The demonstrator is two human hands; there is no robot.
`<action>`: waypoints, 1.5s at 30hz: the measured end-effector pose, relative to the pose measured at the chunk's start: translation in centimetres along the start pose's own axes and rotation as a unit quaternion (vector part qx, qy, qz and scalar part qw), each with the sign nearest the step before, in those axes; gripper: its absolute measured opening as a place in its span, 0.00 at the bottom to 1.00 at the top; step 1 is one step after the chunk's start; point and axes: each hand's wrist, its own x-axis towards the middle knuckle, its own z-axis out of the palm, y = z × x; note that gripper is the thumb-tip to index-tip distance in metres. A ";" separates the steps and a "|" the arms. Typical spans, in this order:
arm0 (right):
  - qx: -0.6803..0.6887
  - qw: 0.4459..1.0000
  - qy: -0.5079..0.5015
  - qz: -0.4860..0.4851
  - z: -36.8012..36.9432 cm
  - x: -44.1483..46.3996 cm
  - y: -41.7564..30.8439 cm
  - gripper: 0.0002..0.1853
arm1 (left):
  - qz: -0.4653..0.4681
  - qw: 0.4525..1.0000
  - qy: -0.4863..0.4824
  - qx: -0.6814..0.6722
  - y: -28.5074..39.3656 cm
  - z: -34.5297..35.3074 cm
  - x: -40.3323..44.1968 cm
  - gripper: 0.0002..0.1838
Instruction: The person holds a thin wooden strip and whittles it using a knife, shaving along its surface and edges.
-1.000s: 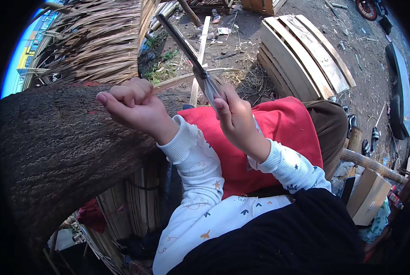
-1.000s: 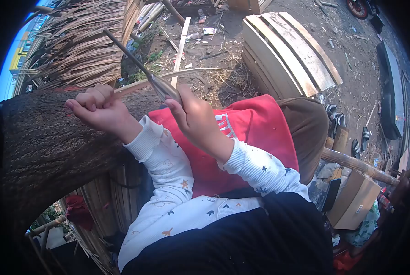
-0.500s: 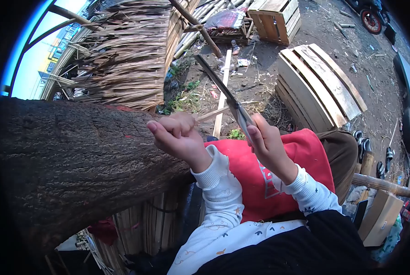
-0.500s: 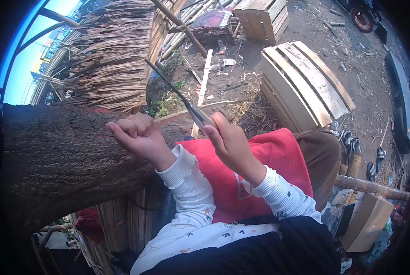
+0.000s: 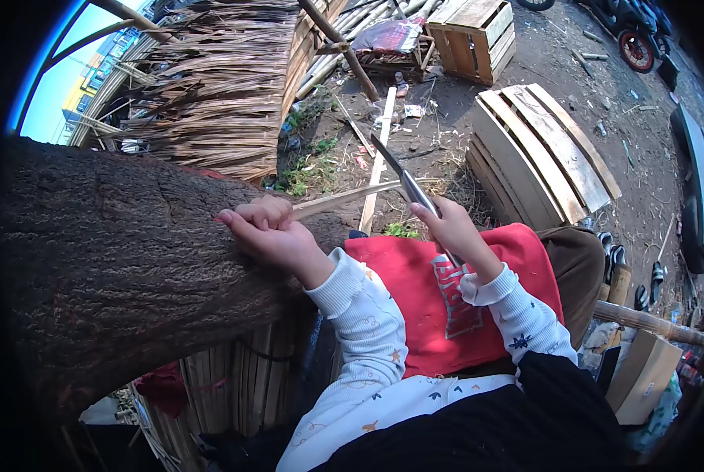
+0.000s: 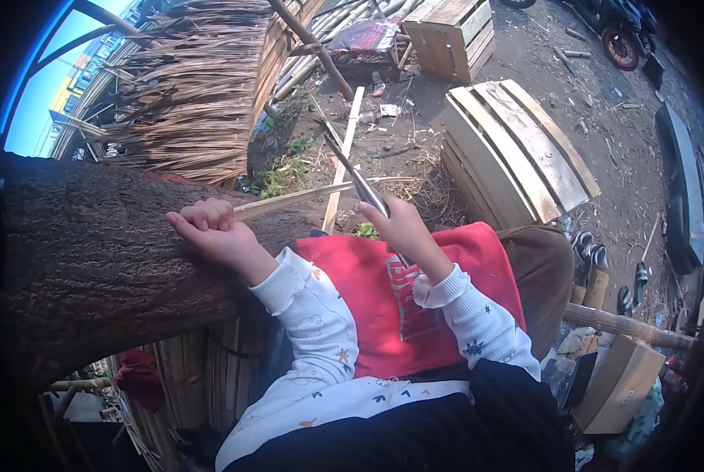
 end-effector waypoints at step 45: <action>-0.175 0.967 0.084 -0.166 2.4 -2.6 -0.2 0.12 | 0.004 0.990 -0.137 0.006 -0.3 2.7 -2.7 0.27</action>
